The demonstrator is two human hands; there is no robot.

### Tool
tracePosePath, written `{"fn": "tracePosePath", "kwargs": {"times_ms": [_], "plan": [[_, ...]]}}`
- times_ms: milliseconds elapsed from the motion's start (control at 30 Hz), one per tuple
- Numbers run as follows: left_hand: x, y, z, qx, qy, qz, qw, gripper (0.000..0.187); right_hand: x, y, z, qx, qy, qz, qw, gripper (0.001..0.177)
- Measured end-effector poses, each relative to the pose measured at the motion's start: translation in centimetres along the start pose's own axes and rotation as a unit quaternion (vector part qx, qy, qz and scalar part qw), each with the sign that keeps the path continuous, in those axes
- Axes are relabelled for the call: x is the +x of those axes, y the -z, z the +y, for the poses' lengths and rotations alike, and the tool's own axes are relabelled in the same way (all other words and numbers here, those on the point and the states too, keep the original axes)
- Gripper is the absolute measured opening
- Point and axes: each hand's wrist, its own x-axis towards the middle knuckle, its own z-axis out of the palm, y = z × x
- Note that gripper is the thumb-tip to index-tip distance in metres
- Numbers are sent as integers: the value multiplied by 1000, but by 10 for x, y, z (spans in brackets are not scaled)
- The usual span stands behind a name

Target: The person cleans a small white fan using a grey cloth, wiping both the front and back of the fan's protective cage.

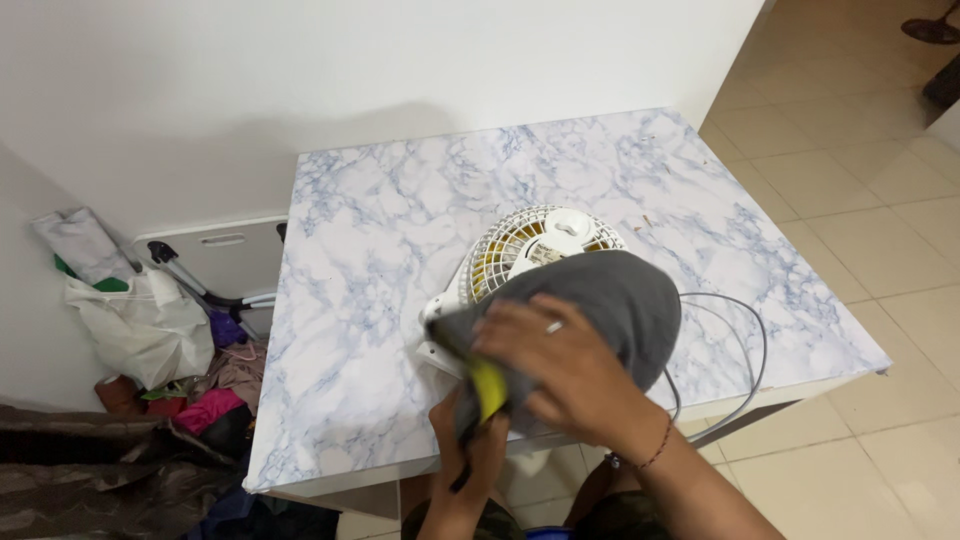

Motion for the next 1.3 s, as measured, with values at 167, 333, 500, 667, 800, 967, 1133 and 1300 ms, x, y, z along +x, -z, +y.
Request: {"fn": "tracePosePath", "kwargs": {"times_ms": [167, 333, 500, 667, 800, 967, 1133, 1300], "plan": [[1, 2, 4, 45, -33, -10, 998, 12, -7, -4, 6, -60, 37, -100, 992, 62], [7, 3, 14, 106, -121, -13, 987, 10, -20, -15, 12, -44, 26, -11, 999, 41], [8, -1, 18, 65, -68, 15, 995, 9, -12, -12, 6, -70, 22, -44, 996, 43], [5, -1, 2, 174, -111, -27, 978, 5, -11, -17, 2, -99, 19, -20, 995, 42], [5, -7, -7, 230, -229, 47, 945, 23, -10, -25, 0, -69, -4, -6, 998, 34], [5, -3, 1, 144, -100, 15, 984, 19, -20, -26, 2, -64, 5, 23, 998, 37], [3, -1, 3, 105, -108, -22, 988, 8, -27, -26, 1, -87, 7, 49, 995, 44], [-1, -3, -6, 161, -142, -14, 977, 11, -28, -28, 1, -86, 35, 66, 993, 37]]}}
